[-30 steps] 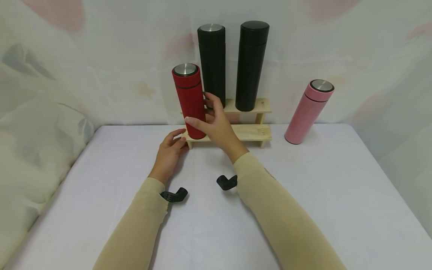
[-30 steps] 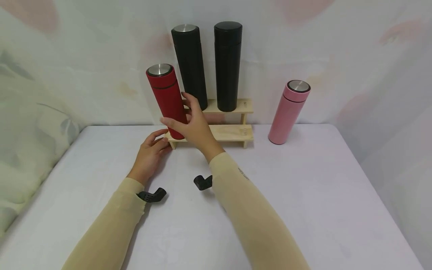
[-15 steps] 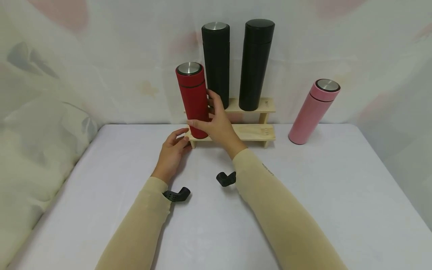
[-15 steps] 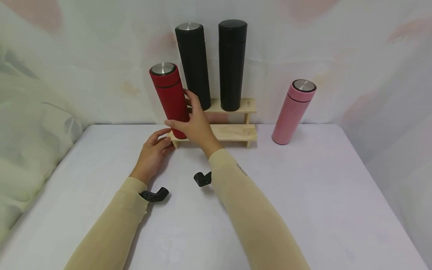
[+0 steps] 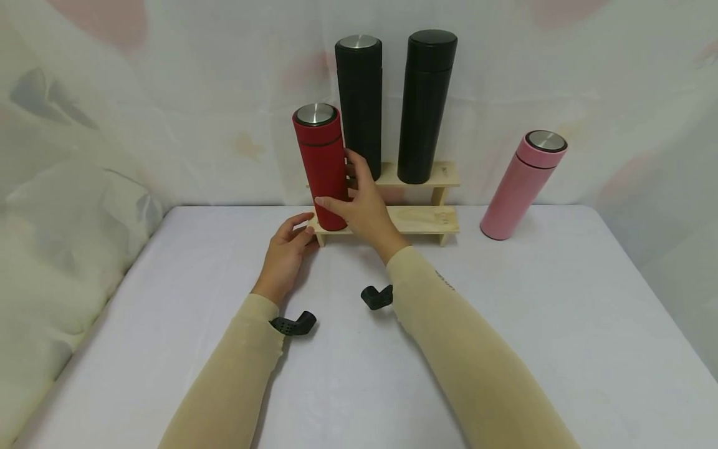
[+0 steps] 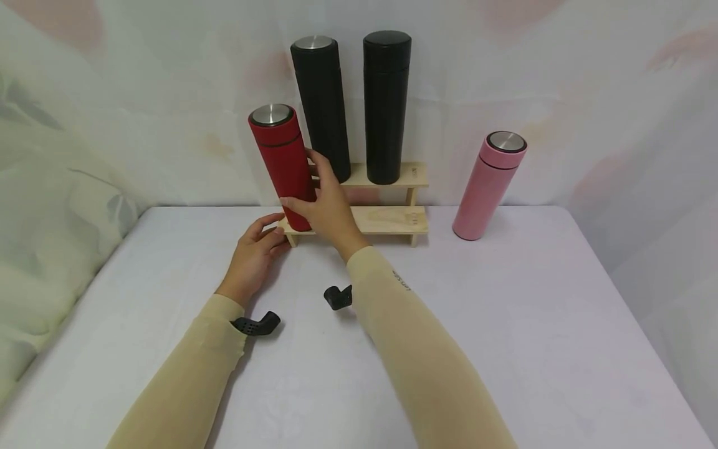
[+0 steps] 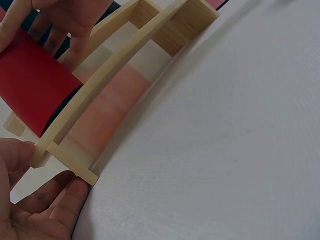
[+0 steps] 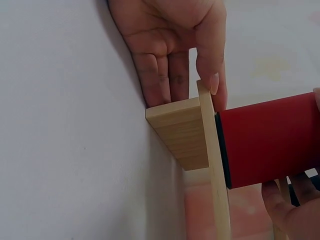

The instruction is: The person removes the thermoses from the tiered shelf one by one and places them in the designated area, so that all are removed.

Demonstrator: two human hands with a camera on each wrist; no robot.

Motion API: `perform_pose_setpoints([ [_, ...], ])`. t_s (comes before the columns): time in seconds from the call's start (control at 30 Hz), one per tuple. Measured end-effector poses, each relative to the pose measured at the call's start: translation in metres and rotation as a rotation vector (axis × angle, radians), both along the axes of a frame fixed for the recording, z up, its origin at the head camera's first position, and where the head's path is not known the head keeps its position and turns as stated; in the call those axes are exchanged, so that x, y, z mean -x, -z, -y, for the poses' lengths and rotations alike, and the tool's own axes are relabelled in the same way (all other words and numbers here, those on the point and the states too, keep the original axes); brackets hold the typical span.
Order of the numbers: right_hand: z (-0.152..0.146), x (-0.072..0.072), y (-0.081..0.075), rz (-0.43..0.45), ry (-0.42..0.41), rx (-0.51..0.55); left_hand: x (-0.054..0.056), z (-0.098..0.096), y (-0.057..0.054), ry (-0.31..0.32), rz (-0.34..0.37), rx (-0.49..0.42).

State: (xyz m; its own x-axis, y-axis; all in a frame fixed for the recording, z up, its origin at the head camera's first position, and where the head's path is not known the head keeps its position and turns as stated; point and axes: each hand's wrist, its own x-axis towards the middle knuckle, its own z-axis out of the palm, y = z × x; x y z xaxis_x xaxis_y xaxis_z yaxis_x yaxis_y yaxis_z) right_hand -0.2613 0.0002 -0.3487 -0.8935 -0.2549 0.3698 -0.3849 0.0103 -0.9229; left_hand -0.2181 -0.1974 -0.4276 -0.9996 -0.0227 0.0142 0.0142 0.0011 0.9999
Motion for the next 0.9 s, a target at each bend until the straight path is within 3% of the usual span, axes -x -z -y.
perform_pose_setpoints([
  [0.63,-0.008,-0.016,0.000,-0.056,0.032,-0.043,0.001,0.001,0.003,-0.006,-0.001,-0.021],
  [0.9,-0.015,-0.027,-0.003,-0.042,0.037,-0.058,0.000,0.000,0.001,-0.007,-0.009,-0.025],
])
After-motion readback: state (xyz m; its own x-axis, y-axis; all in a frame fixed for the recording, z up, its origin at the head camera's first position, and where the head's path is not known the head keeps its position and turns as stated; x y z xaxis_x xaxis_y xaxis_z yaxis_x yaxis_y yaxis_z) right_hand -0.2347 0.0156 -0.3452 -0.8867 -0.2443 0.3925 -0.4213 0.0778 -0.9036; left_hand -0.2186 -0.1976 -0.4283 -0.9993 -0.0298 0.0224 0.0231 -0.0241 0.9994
